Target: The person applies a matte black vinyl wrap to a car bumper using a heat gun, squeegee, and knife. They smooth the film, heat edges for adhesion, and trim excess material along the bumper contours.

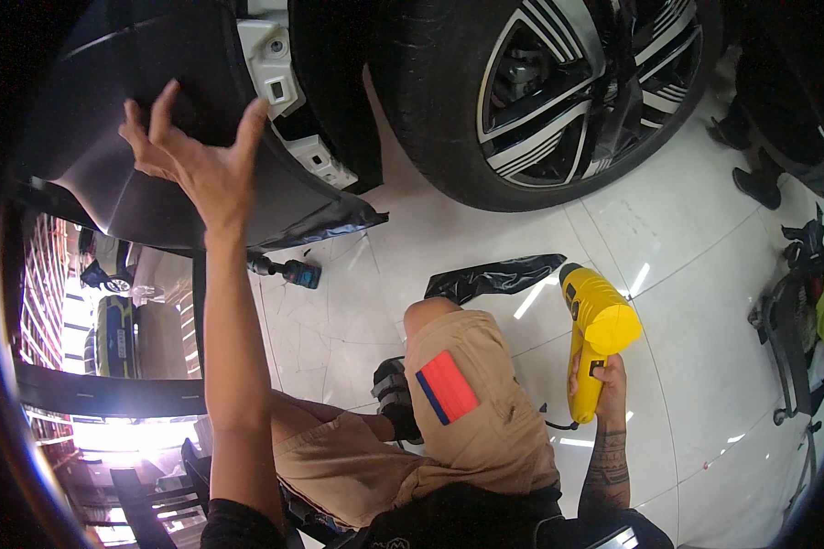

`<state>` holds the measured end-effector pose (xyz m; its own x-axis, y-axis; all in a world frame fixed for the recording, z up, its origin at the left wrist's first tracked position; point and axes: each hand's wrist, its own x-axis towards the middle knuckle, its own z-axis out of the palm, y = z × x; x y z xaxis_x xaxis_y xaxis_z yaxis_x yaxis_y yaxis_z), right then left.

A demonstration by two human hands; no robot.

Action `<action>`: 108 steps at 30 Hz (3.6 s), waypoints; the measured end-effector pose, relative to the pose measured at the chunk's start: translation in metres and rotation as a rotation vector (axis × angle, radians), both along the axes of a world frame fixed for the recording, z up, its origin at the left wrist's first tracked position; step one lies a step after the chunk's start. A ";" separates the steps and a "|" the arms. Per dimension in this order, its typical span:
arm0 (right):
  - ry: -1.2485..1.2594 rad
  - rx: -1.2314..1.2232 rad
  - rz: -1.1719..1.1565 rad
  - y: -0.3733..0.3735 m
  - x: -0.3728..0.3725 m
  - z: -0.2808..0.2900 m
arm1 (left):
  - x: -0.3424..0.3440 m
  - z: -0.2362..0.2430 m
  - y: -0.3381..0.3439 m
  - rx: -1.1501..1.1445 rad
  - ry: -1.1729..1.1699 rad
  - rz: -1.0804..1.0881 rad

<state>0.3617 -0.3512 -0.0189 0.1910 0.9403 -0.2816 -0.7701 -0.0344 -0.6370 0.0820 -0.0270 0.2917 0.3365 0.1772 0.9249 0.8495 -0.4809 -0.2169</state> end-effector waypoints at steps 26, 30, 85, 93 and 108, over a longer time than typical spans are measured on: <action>-0.471 -0.325 0.024 -0.006 -0.002 -0.046 | -0.005 0.009 -0.008 -0.045 0.141 0.026; -0.487 -0.322 0.062 0.002 -0.001 -0.045 | 0.015 0.044 0.007 0.047 0.126 -0.071; -1.430 -0.547 0.292 0.019 -0.038 -0.202 | -0.055 -0.194 0.021 -0.108 -0.023 0.267; -1.451 -0.543 0.345 0.019 -0.030 -0.212 | -0.058 -0.233 -0.028 -0.483 -0.421 0.124; -1.408 -0.414 0.478 0.021 -0.025 -0.209 | -0.051 -0.311 0.016 -1.004 -1.853 -1.674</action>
<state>0.3371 -0.3298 -0.2281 0.2309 0.8932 -0.3859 0.5596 -0.4464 -0.6983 0.0311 -0.0107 -0.0194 0.0516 0.9760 0.2115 -0.9358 -0.0268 0.3516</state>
